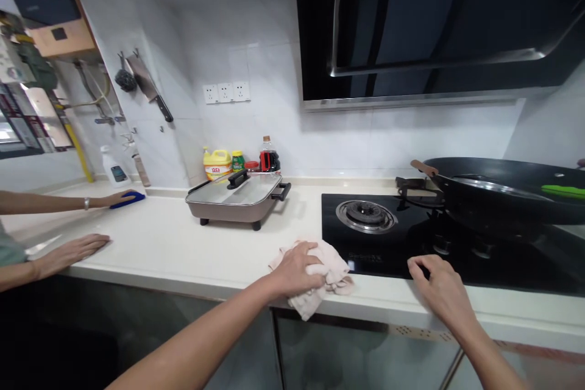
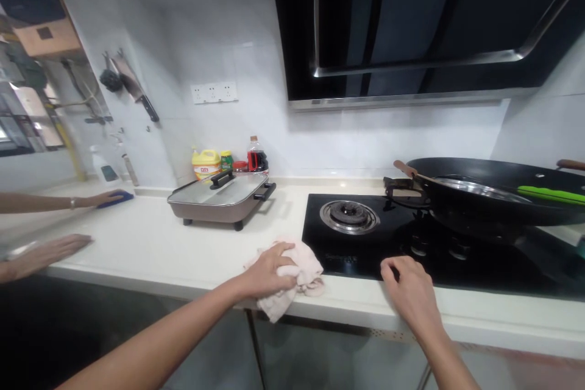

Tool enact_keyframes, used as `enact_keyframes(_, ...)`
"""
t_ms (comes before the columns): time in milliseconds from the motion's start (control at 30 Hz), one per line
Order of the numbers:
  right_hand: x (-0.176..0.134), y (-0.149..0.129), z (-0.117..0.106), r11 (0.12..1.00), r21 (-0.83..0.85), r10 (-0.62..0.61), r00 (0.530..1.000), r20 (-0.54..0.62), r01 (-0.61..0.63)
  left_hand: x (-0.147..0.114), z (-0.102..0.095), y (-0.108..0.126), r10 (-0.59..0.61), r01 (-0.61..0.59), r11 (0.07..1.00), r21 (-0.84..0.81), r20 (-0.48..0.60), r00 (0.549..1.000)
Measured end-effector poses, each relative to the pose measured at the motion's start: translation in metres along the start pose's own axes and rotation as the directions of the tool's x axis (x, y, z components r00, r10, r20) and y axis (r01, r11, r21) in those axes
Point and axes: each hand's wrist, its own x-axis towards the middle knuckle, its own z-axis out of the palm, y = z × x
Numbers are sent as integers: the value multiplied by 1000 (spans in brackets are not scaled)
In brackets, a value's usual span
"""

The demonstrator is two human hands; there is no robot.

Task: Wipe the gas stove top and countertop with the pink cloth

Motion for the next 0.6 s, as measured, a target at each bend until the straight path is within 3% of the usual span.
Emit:
enact_keyframes(133,-4,-6,-3,999,-32,-39,999,19,39,17,-13,-31,-31,33,998,47,-45,999)
enact_keyframes(267,-8,-14,-6,995,-49,-85,996,41,87,53,-14,-49,-100,115,978,173,-96,990)
enact_keyframes(467,-16,-18,-9,989,-25,-146,988,43,147,124,-14,-56,-184,176,967,185,23,983)
enact_keyframes(600,-21,7,-1,984,-1,-177,984,9,177,176,-14,-72,-211,202,964,173,36,977)
